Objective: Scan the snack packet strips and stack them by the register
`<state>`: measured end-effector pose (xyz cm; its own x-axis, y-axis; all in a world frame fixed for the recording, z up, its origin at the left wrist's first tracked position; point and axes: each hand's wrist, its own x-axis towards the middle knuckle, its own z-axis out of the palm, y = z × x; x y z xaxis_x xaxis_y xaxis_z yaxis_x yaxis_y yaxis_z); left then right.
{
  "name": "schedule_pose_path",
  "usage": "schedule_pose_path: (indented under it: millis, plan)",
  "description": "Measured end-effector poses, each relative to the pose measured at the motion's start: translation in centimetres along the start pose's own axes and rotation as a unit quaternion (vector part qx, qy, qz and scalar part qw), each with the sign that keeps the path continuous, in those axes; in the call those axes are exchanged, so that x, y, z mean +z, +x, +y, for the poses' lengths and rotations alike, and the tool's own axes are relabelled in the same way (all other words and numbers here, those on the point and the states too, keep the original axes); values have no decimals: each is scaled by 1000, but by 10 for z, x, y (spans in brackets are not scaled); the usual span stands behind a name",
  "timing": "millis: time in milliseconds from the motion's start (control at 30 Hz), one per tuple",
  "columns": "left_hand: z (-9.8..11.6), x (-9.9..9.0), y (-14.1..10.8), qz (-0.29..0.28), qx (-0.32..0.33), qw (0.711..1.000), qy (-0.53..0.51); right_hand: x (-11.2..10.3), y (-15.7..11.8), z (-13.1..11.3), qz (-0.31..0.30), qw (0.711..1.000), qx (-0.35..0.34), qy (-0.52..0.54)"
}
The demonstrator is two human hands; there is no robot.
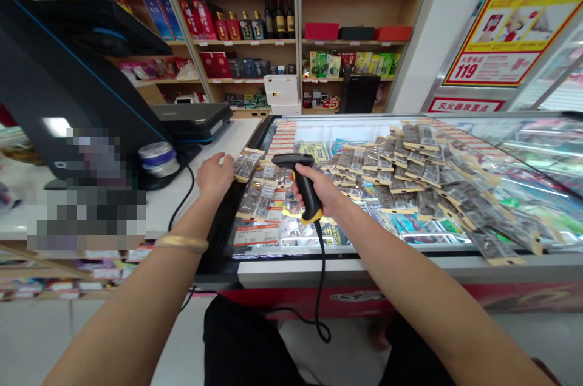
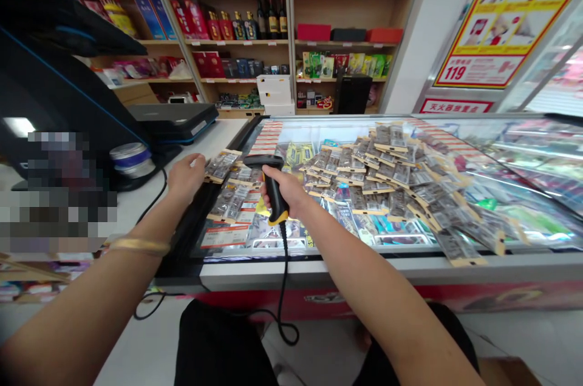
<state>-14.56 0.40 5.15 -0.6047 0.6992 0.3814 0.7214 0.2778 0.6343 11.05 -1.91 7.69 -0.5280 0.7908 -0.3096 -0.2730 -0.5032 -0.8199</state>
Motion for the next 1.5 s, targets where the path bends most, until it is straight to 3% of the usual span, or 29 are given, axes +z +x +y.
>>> schedule_pose_path:
  millis: [100,167,333,467,600,800,1167,1367,1500]
  plan:
    - [29,-5,-15,17,16,1000,-1,-9,-10,-10,4,1000,-24,1]
    - [52,-3,-26,23,68,997,-27,-22,-18,-18,0,999,-50,2]
    - [110,28,-58,-40,180,973,-140,-67,-43,-38,51,993,-103,-20]
    - [151,70,-85,-157,146,954,-209,-104,-58,-48,75,989,-123,-28]
    - [174,103,-103,-210,101,960,-157,-134,-67,-46,77,988,-130,-32]
    - [181,117,-108,-222,96,968,-64,-146,-77,-41,77,983,-147,-76]
    - [171,115,-109,-234,39,959,-157,-143,-78,-40,96,978,-155,-101]
    - [169,101,-103,-299,-90,891,-330,-142,-78,-39,95,978,-151,-110]
    - [170,93,-101,-249,-96,863,-429,-142,-78,-38,97,979,-144,-111]
